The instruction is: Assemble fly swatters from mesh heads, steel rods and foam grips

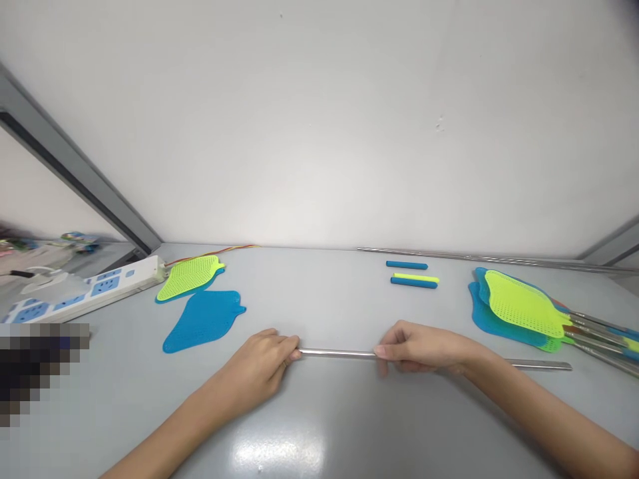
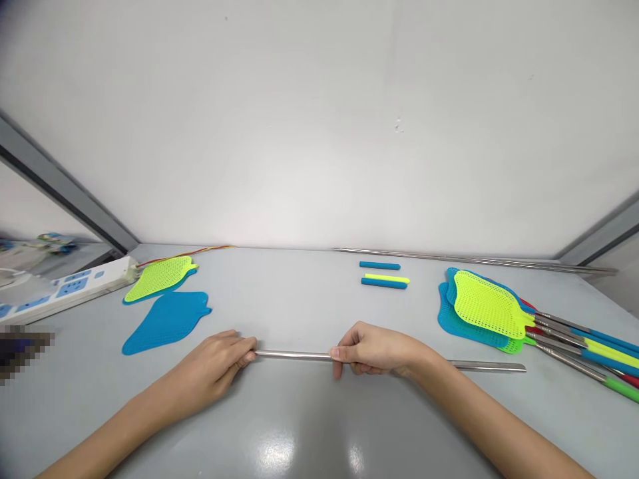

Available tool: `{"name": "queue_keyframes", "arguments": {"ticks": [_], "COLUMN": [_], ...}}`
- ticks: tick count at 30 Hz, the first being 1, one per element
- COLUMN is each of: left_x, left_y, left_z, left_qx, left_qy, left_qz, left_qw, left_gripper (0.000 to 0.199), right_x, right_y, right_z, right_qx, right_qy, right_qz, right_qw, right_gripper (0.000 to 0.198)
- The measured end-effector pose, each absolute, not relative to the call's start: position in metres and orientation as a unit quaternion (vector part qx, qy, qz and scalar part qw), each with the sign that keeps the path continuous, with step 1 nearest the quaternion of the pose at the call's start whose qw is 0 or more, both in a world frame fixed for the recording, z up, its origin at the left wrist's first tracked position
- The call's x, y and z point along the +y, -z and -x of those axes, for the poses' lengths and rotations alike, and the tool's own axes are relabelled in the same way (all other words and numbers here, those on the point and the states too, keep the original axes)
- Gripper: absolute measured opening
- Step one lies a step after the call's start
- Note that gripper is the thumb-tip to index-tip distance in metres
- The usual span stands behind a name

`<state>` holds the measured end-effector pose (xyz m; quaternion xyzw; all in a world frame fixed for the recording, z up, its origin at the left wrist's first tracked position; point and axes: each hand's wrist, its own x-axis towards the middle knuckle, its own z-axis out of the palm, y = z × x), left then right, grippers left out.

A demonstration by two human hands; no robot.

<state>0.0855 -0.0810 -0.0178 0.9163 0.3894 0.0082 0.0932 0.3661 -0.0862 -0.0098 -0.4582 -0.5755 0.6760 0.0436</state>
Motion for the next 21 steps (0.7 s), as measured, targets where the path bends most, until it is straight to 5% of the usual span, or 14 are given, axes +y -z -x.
{"name": "queue_keyframes", "arguments": {"ticks": [21], "left_x": [-0.09], "left_y": [0.023], "left_z": [-0.088], "left_qx": [0.372], "left_qy": [0.026], "left_qz": [-0.922], "left_qw": [0.106], "left_gripper": [0.03], "right_x": [-0.09], "right_y": [0.007], "right_z": [-0.359], "right_qx": [-0.648], "right_qy": [-0.591], "right_qz": [0.479], "right_qw": [0.036], "right_gripper": [0.041]}}
